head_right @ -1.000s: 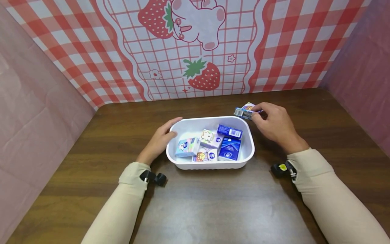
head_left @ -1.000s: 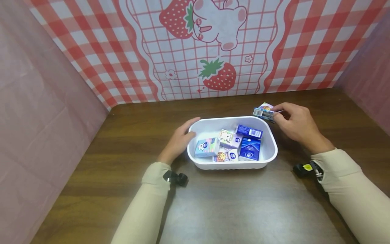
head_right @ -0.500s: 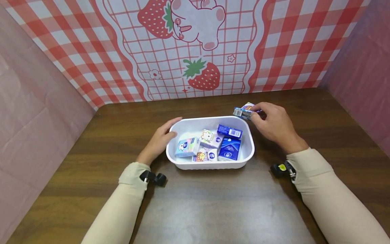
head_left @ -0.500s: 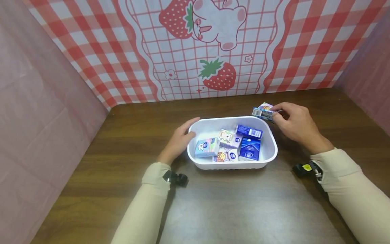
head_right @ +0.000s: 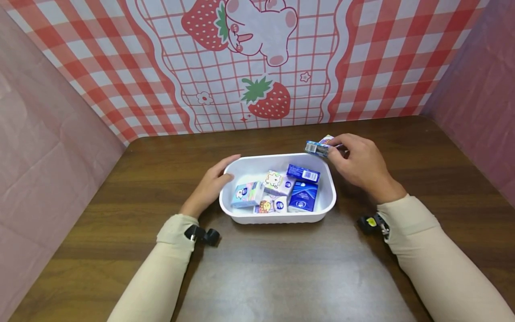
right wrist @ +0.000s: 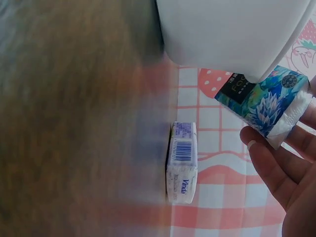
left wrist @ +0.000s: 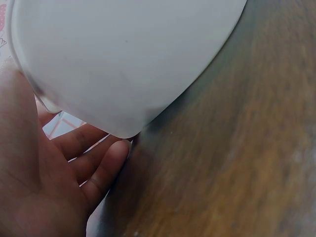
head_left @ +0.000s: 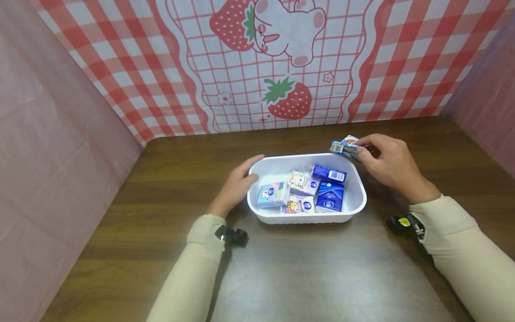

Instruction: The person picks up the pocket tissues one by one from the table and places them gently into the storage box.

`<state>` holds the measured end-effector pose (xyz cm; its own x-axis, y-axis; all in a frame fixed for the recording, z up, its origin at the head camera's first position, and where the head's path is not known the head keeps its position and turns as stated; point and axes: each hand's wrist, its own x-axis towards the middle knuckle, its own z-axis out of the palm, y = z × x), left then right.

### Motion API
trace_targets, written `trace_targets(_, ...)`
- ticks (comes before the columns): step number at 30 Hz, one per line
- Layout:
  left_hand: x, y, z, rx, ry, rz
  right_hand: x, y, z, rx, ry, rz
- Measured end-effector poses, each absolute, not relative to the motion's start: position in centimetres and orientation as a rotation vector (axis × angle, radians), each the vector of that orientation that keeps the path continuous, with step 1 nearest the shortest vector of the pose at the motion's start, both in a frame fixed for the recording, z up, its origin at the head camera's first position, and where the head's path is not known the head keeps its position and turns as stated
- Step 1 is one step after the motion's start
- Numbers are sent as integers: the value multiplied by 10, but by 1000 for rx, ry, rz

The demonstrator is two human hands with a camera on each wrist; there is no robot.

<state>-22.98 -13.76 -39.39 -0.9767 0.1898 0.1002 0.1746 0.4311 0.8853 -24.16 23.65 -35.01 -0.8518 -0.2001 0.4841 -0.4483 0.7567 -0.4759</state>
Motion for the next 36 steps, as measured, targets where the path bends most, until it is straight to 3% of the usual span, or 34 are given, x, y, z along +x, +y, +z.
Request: trace_targets(36, -230, -137, -393, 338, 2637, 1640, -233, 226, -340, 630, -2395, 810)
